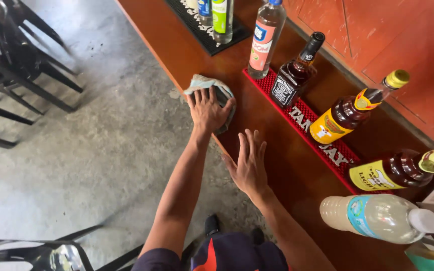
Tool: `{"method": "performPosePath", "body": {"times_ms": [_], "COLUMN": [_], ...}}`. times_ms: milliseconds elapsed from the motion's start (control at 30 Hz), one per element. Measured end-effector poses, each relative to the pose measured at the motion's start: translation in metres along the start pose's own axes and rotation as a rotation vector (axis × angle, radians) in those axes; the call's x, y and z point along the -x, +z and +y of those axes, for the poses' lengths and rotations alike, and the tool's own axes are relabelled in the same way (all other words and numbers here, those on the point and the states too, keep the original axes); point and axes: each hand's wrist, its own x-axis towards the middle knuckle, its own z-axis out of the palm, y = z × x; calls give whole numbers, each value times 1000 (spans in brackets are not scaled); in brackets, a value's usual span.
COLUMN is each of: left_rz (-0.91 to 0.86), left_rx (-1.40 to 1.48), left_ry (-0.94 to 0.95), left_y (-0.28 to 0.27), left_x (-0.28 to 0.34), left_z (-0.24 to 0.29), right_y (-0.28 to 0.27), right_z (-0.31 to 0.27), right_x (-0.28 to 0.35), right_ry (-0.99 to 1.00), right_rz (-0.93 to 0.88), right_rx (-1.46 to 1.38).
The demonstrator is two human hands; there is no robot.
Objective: Wiping down a restaurant bar counter with a rag and cleaning solution.
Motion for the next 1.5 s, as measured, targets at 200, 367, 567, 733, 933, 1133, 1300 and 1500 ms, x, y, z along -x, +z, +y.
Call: {"method": "performPosePath", "body": {"times_ms": [200,367,567,733,933,1133,1300,1500], "left_rz": [-28,-106,-176,-243,-365,-505,-478,-589], "left_rx": [-64,-102,14,-5,23,3,54,199], "left_ry": [-1,69,357,426,568,700,1001,1111], "left_y": [25,24,29,20,-4,-6,-10,-24], "left_x": [-55,-49,-7,21,51,89,123,160], "left_z": [-13,3,45,72,87,105,123,150], "right_y": [8,-8,-9,-7,-3,61,51,41], "right_z": [6,-2,0,-10,-14,21,10,6], "right_x": [0,-2,10,24,34,49,51,52], "right_ry": [-25,-77,-363,-618,-514,-543,-525,-484], "right_rz": [-9,67,82,5,-289,-672,-733,-801], "right_rx": [63,33,-140,-215,-333,106,92,77]}}
